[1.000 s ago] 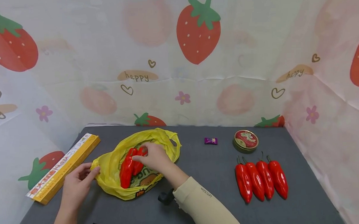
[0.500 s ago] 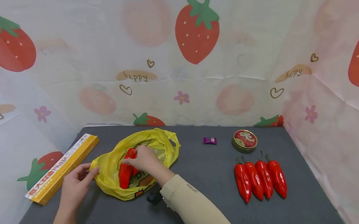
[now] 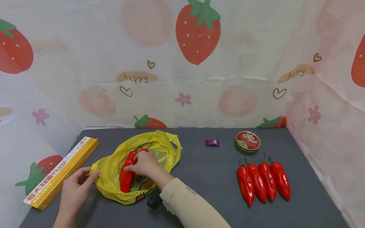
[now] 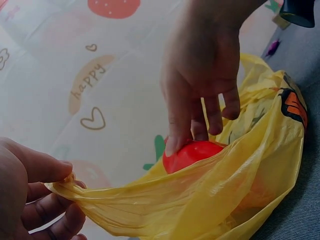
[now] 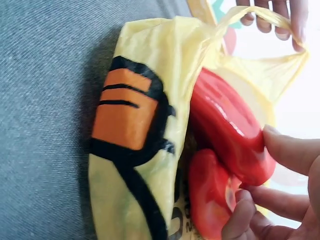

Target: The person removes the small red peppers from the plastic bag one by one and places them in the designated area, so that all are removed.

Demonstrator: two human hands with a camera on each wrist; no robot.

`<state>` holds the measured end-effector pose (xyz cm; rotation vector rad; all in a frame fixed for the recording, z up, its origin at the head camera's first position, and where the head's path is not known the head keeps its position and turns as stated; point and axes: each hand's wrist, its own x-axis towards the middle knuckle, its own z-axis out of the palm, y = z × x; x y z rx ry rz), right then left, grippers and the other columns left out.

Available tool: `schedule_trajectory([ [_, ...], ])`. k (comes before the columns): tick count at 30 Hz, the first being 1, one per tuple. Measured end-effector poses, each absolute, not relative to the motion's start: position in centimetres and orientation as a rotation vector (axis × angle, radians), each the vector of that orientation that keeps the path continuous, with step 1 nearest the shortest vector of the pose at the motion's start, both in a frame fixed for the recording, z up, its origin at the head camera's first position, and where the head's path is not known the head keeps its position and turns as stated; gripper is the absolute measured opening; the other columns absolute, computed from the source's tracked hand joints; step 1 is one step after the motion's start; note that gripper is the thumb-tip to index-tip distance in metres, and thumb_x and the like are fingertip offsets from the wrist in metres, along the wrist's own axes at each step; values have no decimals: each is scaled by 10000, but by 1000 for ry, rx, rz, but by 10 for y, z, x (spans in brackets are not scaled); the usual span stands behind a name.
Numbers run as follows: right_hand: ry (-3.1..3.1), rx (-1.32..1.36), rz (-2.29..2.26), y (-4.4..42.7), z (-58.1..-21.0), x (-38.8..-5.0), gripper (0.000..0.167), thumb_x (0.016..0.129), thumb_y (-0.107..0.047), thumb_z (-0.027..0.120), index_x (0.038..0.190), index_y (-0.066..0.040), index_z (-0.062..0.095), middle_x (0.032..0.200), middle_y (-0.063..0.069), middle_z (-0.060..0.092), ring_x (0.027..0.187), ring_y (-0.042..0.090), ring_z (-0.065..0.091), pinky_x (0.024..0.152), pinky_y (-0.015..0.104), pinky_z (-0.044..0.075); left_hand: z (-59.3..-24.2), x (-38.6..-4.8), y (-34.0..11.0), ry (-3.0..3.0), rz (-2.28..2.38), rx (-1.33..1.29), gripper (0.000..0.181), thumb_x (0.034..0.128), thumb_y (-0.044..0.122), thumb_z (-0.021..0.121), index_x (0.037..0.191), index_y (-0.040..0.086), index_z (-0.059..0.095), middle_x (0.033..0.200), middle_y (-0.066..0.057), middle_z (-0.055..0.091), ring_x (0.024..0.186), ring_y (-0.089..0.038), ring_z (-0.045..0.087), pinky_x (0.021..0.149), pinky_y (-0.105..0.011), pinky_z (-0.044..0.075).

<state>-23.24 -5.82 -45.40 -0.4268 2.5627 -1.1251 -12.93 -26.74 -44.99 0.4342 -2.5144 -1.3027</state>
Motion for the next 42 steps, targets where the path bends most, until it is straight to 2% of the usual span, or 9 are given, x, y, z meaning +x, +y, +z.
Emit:
schedule_trajectory([
  [6, 2498, -387, -1220, -58, -454, -232, 407, 860, -370, 809, 1128, -84, 702, 970, -6, 670, 812, 128, 603, 673, 277, 519, -450, -128, -267, -2520, -1317, 445, 412, 962, 437, 670, 1173, 84, 700, 936, -35, 675, 764, -93, 558, 649, -166, 486],
  [14, 2356, -338, -1488, -52, -443, -228, 375, 915, -309, 755, 1241, -169, 634, 1035, 15, 623, 839, 166, 608, 654, 315, 543, -449, -128, -268, -2530, -1340, 441, 449, 959, 468, 660, 1193, 85, 693, 954, -37, 677, 777, -97, 559, 653, -169, 489],
  [19, 2139, -273, -1736, -40, -438, -225, 386, 917, -272, 761, 1263, -162, 631, 1105, 61, 623, 849, 186, 672, 756, 394, 602, -449, -128, -268, -2531, -1329, 426, 434, 961, 461, 661, 1177, 86, 698, 941, -27, 678, 772, -91, 560, 650, -173, 488],
  [24, 2023, -229, -1852, -23, -434, -219, 408, 927, -254, 752, 1299, -151, 620, 1156, 108, 607, 905, 211, 699, 820, 466, 598, -448, -127, -267, -2538, -1324, 420, 427, 964, 451, 662, 1180, 85, 698, 950, -35, 683, 777, -83, 564, 657, -167, 489],
  [31, 2102, -254, -1830, 5, -434, -206, 426, 937, -276, 737, 1328, -154, 620, 1171, 120, 644, 935, 215, 694, 830, 480, 594, -448, -127, -267, -2537, -1323, 420, 419, 962, 443, 668, 1183, 89, 698, 951, -37, 681, 783, -87, 562, 661, -161, 485],
  [37, 2120, -219, -1851, 29, -436, -199, 487, 938, -305, 734, 1370, -124, 602, 1254, 155, 640, 1006, 233, 687, 826, 462, 597, -449, -128, -267, -2537, -1326, 416, 432, 959, 449, 669, 1190, 85, 697, 966, -51, 688, 781, -87, 562, 656, -165, 487],
  [42, 2158, -199, -1857, 49, -437, -192, 462, 934, -321, 736, 1341, -134, 622, 1218, 135, 674, 1010, 229, 683, 807, 448, 603, -450, -128, -267, -2547, -1320, 417, 436, 960, 460, 663, 1193, 93, 696, 972, -53, 684, 786, -94, 557, 655, -167, 483],
])
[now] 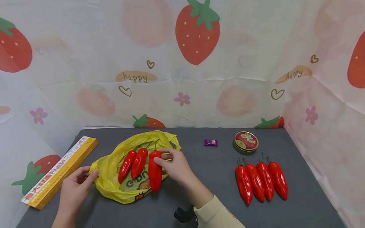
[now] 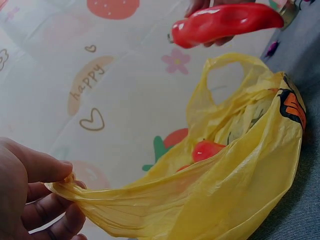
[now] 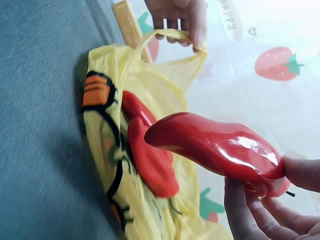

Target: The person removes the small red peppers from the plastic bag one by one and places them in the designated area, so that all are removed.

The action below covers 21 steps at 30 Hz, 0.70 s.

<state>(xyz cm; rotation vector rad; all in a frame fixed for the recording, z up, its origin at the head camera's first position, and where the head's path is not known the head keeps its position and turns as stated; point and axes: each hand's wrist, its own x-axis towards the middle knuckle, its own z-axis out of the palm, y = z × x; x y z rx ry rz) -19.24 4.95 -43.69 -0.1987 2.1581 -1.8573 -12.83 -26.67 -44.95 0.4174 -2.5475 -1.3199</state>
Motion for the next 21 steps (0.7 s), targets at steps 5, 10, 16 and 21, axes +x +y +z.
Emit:
schedule_trajectory([
  [5, 2195, -159, -1855, 67, -438, -188, 472, 932, -323, 739, 1349, -137, 620, 1205, 121, 691, 1015, 221, 680, 835, 463, 595, -452, -128, -268, -2541, -1337, 406, 431, 962, 446, 667, 1199, 87, 693, 985, -51, 685, 792, -87, 561, 658, -166, 487],
  [10, 2203, -80, -1883, 86, -438, -184, 447, 939, -280, 732, 1347, -135, 619, 1195, 122, 711, 986, 226, 706, 816, 443, 601, -452, -129, -268, -2536, -1362, 397, 437, 958, 452, 669, 1201, 89, 692, 989, -44, 683, 798, -88, 565, 660, -166, 492],
  [16, 2212, -39, -1904, 105, -437, -178, 400, 938, -250, 735, 1305, -119, 643, 1179, 124, 726, 963, 230, 723, 795, 435, 605, -450, -128, -267, -2535, -1352, 405, 435, 960, 449, 669, 1197, 84, 695, 985, -57, 687, 791, -90, 568, 656, -172, 491],
  [21, 2260, 1, -1887, 118, -438, -174, 411, 938, -259, 735, 1314, -121, 642, 1203, 132, 718, 982, 229, 716, 787, 439, 605, -449, -127, -266, -2528, -1353, 403, 414, 966, 423, 669, 1189, 75, 696, 974, -55, 688, 782, -79, 572, 655, -169, 493],
])
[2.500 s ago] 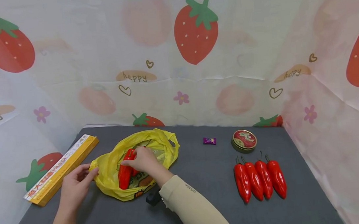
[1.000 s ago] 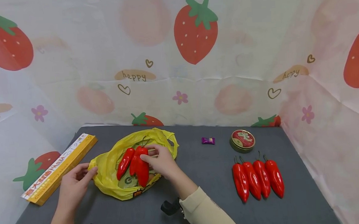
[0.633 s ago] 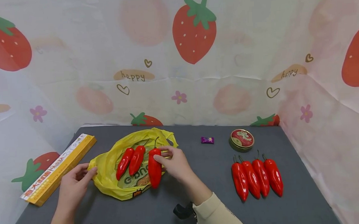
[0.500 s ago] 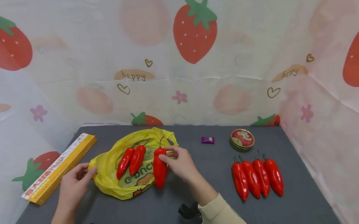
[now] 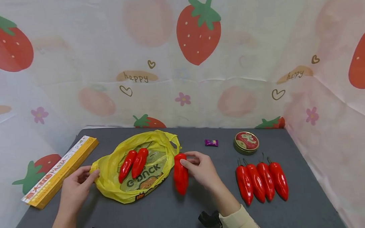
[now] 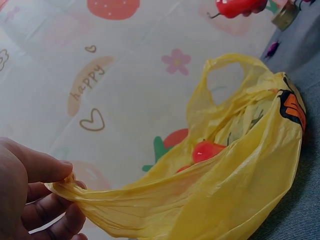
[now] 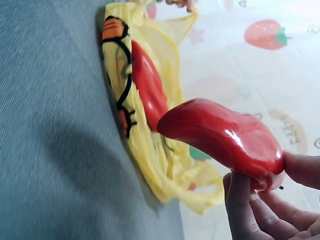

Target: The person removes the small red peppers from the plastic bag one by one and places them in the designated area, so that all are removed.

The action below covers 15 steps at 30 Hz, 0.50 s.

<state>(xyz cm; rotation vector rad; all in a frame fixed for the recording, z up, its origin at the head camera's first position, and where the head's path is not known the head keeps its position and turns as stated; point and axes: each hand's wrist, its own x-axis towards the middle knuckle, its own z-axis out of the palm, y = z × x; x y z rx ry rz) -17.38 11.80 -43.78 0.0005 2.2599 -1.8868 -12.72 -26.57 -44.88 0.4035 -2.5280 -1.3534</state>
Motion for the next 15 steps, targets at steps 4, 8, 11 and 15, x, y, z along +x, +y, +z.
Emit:
schedule_trajectory([
  [4, 2308, 17, -1850, 130, -442, -173, 437, 936, -291, 737, 1329, -131, 633, 1233, 143, 705, 1007, 231, 703, 811, 438, 600, -449, -127, -266, -2527, -1354, 406, 427, 965, 435, 667, 1194, 75, 693, 965, -38, 684, 783, -74, 567, 654, -169, 490],
  [8, 2349, 19, -1820, 146, -444, -174, 458, 935, -327, 734, 1340, -142, 623, 1252, 145, 695, 1018, 236, 698, 825, 417, 599, -448, -127, -266, -2515, -1366, 412, 409, 964, 430, 670, 1186, 87, 698, 961, -26, 684, 794, -84, 572, 663, -169, 496],
  [11, 2378, 17, -1810, 159, -443, -173, 481, 942, -346, 723, 1355, -129, 609, 1264, 159, 687, 1021, 240, 697, 825, 407, 599, -448, -127, -266, -2514, -1376, 415, 408, 964, 431, 670, 1191, 92, 696, 969, -23, 682, 804, -86, 573, 670, -165, 499],
  [15, 2403, 25, -1805, 174, -444, -172, 505, 951, -355, 710, 1377, -111, 591, 1285, 176, 674, 1031, 237, 688, 828, 397, 597, -448, -127, -267, -2523, -1367, 422, 411, 965, 432, 669, 1196, 93, 694, 983, -38, 681, 807, -88, 570, 669, -165, 495],
])
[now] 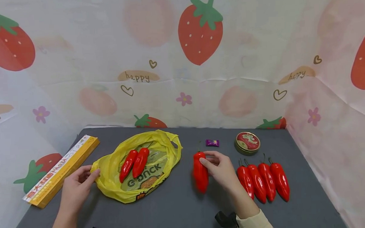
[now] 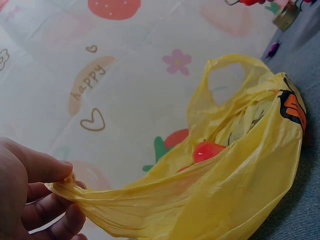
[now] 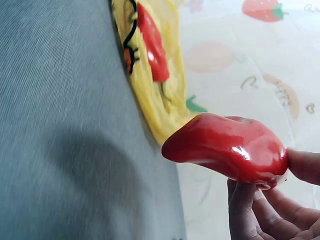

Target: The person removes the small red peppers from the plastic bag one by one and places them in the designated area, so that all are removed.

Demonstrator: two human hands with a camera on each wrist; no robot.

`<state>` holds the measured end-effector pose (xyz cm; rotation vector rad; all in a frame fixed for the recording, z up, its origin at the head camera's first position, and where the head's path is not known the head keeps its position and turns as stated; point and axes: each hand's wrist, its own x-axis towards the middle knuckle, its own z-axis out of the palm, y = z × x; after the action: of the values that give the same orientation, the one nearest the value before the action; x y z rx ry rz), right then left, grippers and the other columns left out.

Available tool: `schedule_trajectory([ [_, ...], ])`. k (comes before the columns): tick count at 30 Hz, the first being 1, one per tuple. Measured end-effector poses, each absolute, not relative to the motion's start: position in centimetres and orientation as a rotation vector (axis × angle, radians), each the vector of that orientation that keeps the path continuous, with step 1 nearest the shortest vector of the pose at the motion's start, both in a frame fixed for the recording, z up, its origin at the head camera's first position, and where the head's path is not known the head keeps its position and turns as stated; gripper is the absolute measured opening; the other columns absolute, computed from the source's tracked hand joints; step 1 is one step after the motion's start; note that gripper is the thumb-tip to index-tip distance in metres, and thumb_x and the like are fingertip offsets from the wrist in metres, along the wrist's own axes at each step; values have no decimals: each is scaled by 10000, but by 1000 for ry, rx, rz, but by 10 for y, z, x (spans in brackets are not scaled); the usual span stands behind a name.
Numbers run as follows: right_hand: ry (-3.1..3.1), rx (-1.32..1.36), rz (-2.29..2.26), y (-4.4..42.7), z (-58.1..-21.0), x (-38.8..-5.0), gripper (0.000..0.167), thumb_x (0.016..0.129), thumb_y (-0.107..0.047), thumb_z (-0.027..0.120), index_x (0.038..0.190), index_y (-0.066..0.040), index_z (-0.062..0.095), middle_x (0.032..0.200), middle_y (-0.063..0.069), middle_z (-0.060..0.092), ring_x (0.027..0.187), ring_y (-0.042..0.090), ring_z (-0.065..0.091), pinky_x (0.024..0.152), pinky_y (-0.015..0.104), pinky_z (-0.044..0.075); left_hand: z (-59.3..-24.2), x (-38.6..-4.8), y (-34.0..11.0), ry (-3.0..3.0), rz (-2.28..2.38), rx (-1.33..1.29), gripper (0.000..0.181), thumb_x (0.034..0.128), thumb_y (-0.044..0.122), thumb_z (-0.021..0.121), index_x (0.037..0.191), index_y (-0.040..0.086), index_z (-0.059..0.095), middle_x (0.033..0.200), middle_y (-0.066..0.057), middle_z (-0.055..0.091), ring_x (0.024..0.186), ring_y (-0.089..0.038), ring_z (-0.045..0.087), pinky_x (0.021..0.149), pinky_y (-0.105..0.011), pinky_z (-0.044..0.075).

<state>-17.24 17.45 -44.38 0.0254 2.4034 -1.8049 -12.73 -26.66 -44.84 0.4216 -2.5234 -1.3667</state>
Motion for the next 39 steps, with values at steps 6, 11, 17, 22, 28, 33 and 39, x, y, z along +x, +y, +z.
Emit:
schedule_trajectory([
  [6, 2496, 77, -1729, 196, -446, -168, 522, 952, -386, 702, 1383, -116, 585, 1305, 184, 660, 1049, 239, 674, 820, 374, 596, -450, -128, -266, -2536, -1359, 421, 427, 961, 437, 672, 1202, 84, 689, 992, -61, 684, 804, -92, 568, 664, -171, 491],
  [11, 2558, 108, -1643, 212, -451, -166, 550, 946, -436, 695, 1390, -129, 584, 1310, 177, 661, 1069, 245, 665, 837, 384, 592, -450, -128, -266, -2528, -1350, 412, 427, 960, 431, 676, 1202, 80, 690, 992, -64, 684, 799, -88, 565, 658, -171, 488],
  [17, 2661, 149, -1527, 230, -457, -162, 560, 945, -476, 681, 1382, -137, 594, 1281, 161, 681, 969, 213, 674, 793, 334, 581, -450, -129, -265, -2522, -1340, 400, 401, 964, 418, 676, 1189, 87, 699, 981, -65, 682, 798, -96, 569, 657, -178, 491],
  [22, 2715, 136, -1460, 241, -461, -159, 545, 948, -475, 678, 1361, -127, 607, 1264, 157, 691, 991, 237, 664, 761, 307, 561, -450, -128, -265, -2532, -1344, 404, 413, 969, 423, 667, 1203, 84, 691, 997, -66, 678, 809, -99, 559, 658, -176, 486],
  [28, 2821, 124, -1323, 247, -467, -155, 528, 957, -462, 669, 1336, -98, 622, 1223, 160, 706, 1092, 291, 670, 854, 391, 570, -449, -128, -264, -2543, -1340, 409, 399, 968, 410, 672, 1200, 85, 692, 1013, -75, 682, 822, -102, 568, 676, -167, 490],
  [33, 2932, 80, -1187, 245, -470, -154, 479, 965, -392, 680, 1305, -58, 637, 1160, 160, 725, 1018, 290, 702, 889, 481, 561, -448, -127, -264, -2551, -1350, 416, 426, 965, 426, 670, 1211, 78, 686, 1011, -74, 679, 815, -103, 560, 665, -174, 487],
  [39, 3079, 55, -975, 239, -473, -151, 451, 936, -265, 725, 1278, 14, 637, 1110, 202, 719, 930, 301, 705, 832, 496, 570, -449, -127, -264, -2544, -1342, 419, 408, 969, 420, 667, 1203, 86, 689, 1013, -71, 678, 820, -101, 563, 668, -173, 489],
])
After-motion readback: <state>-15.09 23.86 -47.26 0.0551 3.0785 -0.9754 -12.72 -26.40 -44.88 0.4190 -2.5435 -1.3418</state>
